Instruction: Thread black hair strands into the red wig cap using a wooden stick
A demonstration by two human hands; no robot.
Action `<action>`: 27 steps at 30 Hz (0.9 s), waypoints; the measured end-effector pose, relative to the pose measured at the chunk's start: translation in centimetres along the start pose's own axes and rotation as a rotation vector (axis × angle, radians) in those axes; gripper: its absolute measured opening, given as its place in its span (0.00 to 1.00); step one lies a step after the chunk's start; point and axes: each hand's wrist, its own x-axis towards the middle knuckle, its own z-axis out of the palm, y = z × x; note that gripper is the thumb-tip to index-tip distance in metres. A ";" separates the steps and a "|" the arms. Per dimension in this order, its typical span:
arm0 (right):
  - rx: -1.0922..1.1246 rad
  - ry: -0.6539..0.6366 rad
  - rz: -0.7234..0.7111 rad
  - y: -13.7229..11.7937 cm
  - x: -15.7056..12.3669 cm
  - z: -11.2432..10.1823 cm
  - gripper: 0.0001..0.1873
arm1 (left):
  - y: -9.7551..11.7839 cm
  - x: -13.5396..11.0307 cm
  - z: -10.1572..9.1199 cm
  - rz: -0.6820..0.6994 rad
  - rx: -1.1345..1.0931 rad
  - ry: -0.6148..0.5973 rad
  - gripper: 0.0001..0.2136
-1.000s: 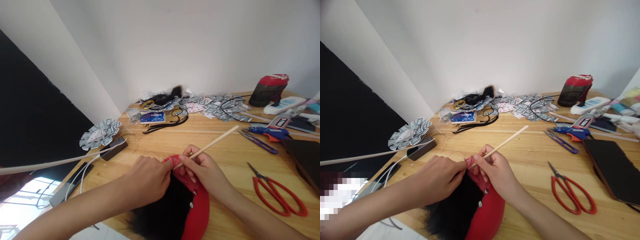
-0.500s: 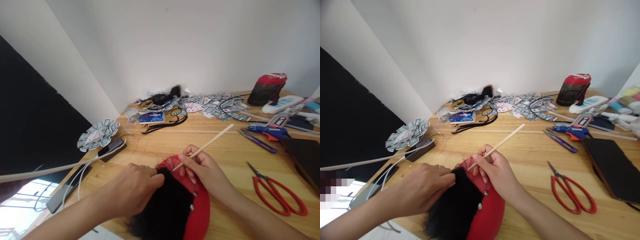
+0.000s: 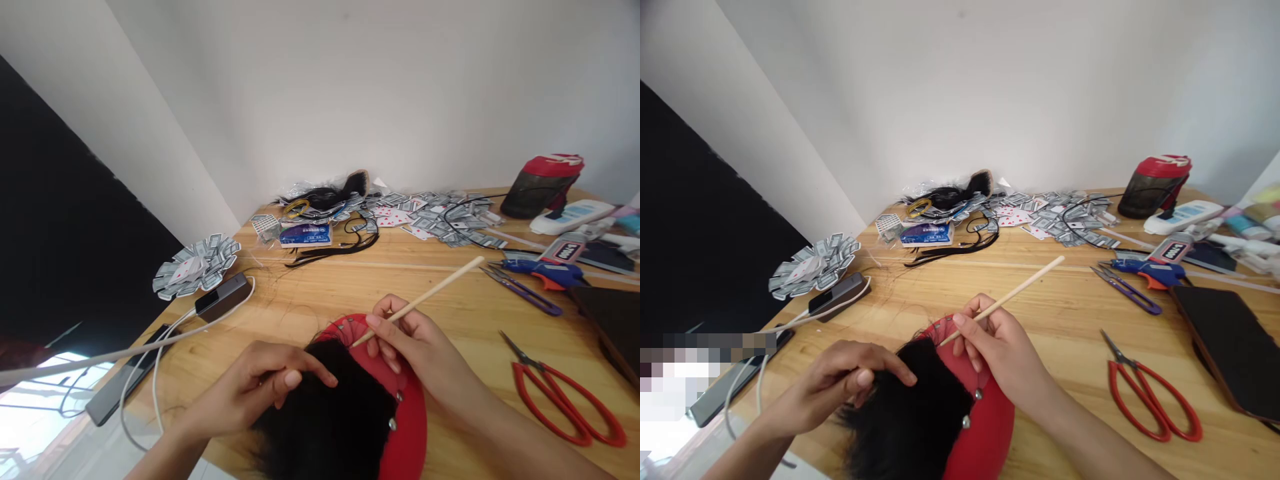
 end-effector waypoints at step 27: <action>-0.003 0.053 -0.084 0.6 -0.8 0.5 0.19 | -3.8 0.1 1.9 -0.141 -0.560 0.412 0.17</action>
